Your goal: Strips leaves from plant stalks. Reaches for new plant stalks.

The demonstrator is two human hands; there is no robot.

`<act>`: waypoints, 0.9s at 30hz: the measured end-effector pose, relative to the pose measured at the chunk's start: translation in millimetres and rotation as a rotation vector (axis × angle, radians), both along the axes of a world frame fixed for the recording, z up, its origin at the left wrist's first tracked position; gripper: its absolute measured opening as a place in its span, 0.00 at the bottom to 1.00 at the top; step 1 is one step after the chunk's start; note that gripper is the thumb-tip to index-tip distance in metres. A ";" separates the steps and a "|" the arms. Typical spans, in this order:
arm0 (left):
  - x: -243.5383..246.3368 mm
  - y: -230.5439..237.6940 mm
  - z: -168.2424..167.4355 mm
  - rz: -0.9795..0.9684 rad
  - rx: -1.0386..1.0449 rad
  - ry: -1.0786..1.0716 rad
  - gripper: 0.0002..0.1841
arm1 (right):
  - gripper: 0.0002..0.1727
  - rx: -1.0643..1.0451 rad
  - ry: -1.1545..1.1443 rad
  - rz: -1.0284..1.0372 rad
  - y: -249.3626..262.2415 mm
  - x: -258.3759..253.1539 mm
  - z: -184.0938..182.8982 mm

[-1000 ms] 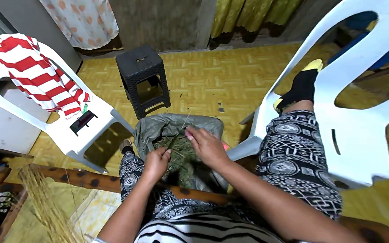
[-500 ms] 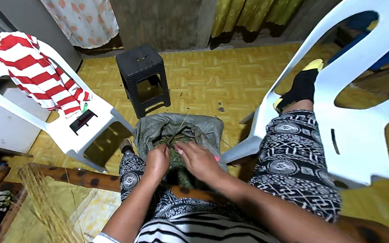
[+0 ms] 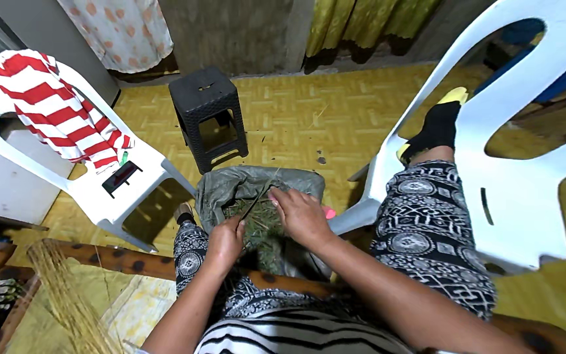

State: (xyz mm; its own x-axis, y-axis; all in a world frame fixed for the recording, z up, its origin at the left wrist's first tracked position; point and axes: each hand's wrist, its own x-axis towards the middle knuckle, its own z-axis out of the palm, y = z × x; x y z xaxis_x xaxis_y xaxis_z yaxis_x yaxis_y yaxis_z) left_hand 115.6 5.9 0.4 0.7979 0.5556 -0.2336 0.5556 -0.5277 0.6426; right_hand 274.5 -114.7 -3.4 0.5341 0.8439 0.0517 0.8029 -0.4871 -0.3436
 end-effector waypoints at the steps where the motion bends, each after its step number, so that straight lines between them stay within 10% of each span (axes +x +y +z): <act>1: -0.7 -0.5 0.4 0.003 0.008 -0.001 0.20 | 0.22 0.009 -0.015 -0.002 0.8 2.0 -0.2; 10: -1.8 2.0 5.9 0.038 0.017 0.002 0.19 | 0.22 0.046 0.038 -0.184 5.0 31.4 19.9; 27: 11.8 -2.7 4.4 0.034 0.087 0.038 0.21 | 0.22 -0.056 0.030 0.097 5.1 -18.8 5.7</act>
State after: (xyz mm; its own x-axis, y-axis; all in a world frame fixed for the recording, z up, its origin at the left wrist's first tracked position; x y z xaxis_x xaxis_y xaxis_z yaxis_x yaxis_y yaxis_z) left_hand 127.4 3.3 4.9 0.7700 0.6013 -0.2132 0.5970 -0.5612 0.5733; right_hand 255.7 -109.5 2.3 0.4506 0.8927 -0.0115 0.8370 -0.4269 -0.3424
